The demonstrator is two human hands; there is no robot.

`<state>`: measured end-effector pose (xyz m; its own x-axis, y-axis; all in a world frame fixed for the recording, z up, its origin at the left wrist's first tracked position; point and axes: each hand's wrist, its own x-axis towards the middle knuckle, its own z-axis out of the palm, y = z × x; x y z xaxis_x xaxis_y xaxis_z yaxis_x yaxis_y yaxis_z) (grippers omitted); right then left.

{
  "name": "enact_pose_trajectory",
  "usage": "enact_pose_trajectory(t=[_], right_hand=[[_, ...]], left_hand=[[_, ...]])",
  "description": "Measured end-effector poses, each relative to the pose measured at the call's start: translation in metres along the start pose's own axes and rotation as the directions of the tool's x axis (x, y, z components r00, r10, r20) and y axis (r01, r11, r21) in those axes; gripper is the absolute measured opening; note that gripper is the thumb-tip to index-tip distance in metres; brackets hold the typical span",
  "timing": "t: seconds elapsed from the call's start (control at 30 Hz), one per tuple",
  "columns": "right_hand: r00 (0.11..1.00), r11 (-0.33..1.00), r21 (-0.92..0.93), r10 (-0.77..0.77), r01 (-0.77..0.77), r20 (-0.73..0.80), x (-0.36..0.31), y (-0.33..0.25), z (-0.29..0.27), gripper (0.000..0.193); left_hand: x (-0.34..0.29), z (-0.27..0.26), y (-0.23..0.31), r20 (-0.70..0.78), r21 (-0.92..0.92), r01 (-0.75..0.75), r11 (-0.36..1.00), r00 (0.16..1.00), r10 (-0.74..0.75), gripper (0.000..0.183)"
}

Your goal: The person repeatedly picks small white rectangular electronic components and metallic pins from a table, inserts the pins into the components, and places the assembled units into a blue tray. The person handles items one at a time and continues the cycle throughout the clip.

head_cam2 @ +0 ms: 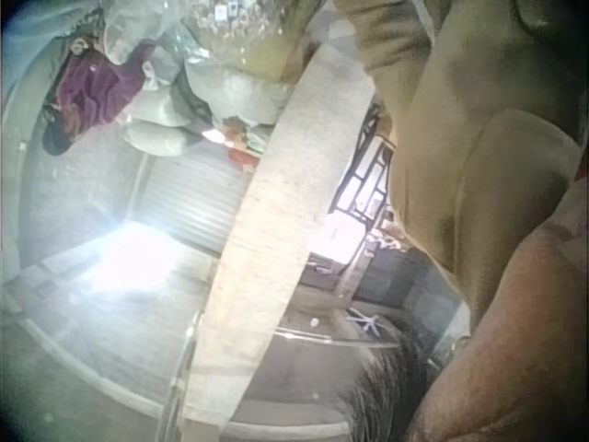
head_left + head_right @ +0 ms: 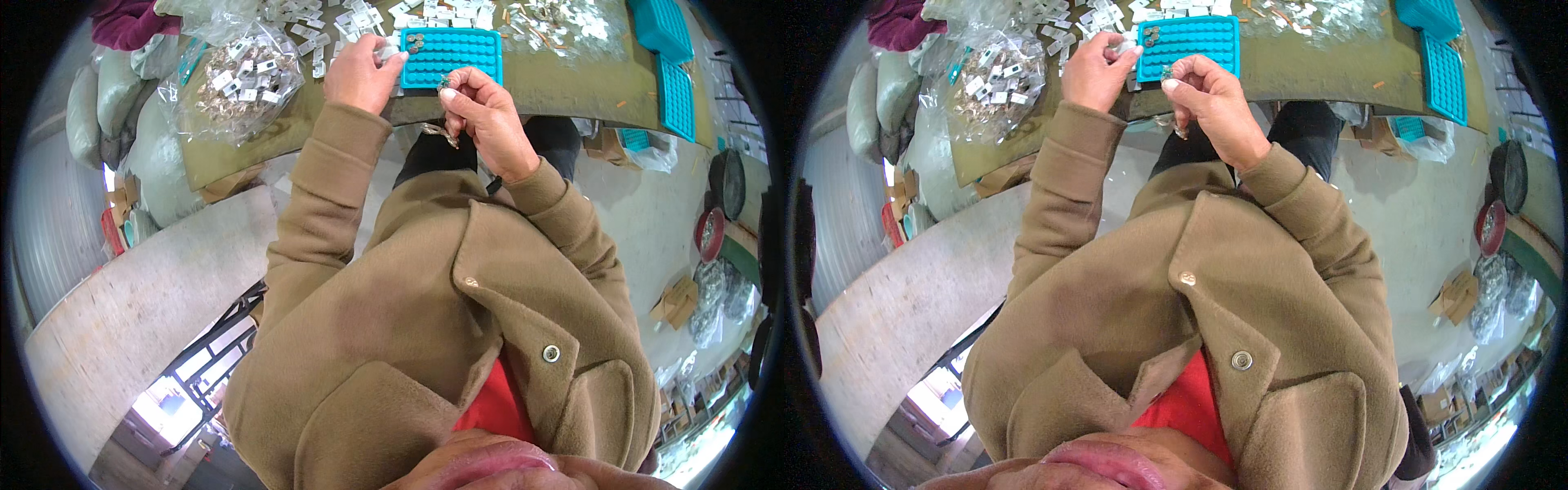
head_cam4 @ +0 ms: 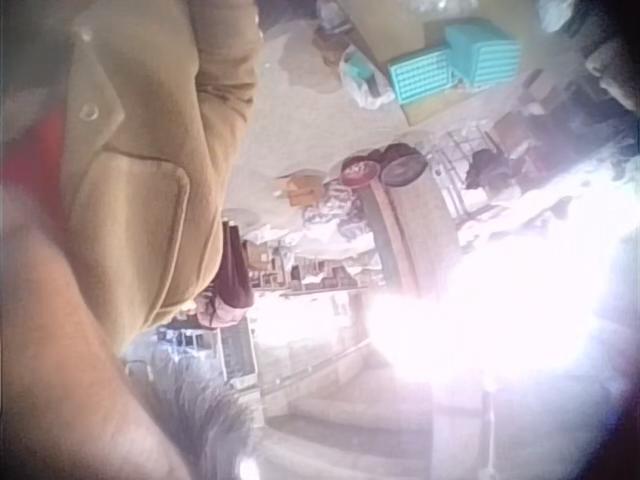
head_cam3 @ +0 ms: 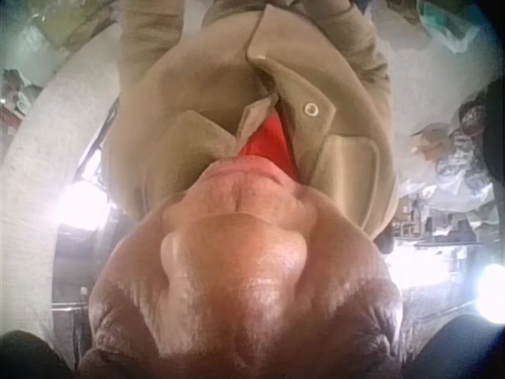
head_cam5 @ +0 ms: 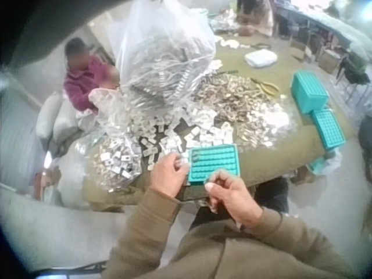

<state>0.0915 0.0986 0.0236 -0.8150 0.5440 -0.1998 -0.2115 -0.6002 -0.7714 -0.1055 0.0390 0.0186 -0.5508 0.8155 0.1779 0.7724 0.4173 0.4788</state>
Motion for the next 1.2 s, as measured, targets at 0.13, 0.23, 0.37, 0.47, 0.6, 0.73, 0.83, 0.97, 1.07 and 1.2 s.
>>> enact_pose_trajectory(t=[0.13, 0.23, 0.37, 0.47, 0.6, 0.73, 0.83, 0.97, 1.07, 1.2], right_hand=[[1.000, 0.999, -0.034, -0.011, 0.011, -0.020, 0.000, -0.001, -0.001, 0.005], [1.000, 0.999, -0.042, 0.001, -0.002, -0.024, -0.001, 0.001, 0.001, 0.005], [0.999, 0.996, -0.077, 0.035, -0.036, -0.017, 0.002, 0.005, 0.010, 0.006], [0.999, 0.987, -0.158, 0.022, -0.028, -0.039, 0.011, 0.008, 0.022, 0.006], [0.998, 0.994, -0.108, 0.001, -0.007, -0.057, 0.025, 0.008, 0.040, 0.006], [0.998, 0.982, 0.175, 0.061, -0.066, 0.034, 0.038, 0.002, 0.050, 0.006], [1.000, 0.987, 0.158, 0.018, -0.017, -0.008, 0.037, 0.005, 0.059, 0.009], [0.996, 0.996, -0.059, -0.071, 0.068, -0.049, 0.027, 0.012, 0.064, 0.008], [0.997, 0.990, -0.121, -0.062, 0.066, 0.038, 0.020, 0.012, 0.060, 0.007], [0.991, 0.952, -0.276, -0.115, 0.130, 0.069, 0.010, 0.008, 0.052, 0.005]], left_hand=[[0.004, 0.009, -0.005, 0.001, -0.103, 0.096, 0.990, 0.995, -0.096, 0.035], [0.005, 0.000, -0.020, 0.092, -0.317, 0.226, 0.921, 0.974, -0.208, 0.024], [0.002, -0.015, -0.034, 0.247, -0.595, 0.379, 0.709, 0.925, -0.287, 0.022], [-0.002, -0.019, -0.032, 0.259, -0.659, 0.383, 0.648, 0.924, -0.282, 0.023], [-0.016, -0.028, -0.022, 0.042, -0.694, 0.145, 0.705, 0.986, -0.161, 0.017], [-0.044, -0.040, -0.006, -0.035, -0.780, 0.002, 0.626, 0.998, -0.048, 0.014], [-0.063, -0.044, 0.005, 0.105, -0.920, 0.140, 0.365, 0.988, -0.114, 0.019], [-0.073, -0.043, 0.008, 0.317, -0.946, 0.325, -0.009, 0.915, -0.250, 0.019], [-0.076, -0.045, 0.001, 0.488, -0.870, 0.463, -0.169, 0.859, -0.157, 0.023], [-0.082, -0.045, -0.003, 0.613, -0.744, 0.556, -0.370, 0.789, -0.047, 0.024]])
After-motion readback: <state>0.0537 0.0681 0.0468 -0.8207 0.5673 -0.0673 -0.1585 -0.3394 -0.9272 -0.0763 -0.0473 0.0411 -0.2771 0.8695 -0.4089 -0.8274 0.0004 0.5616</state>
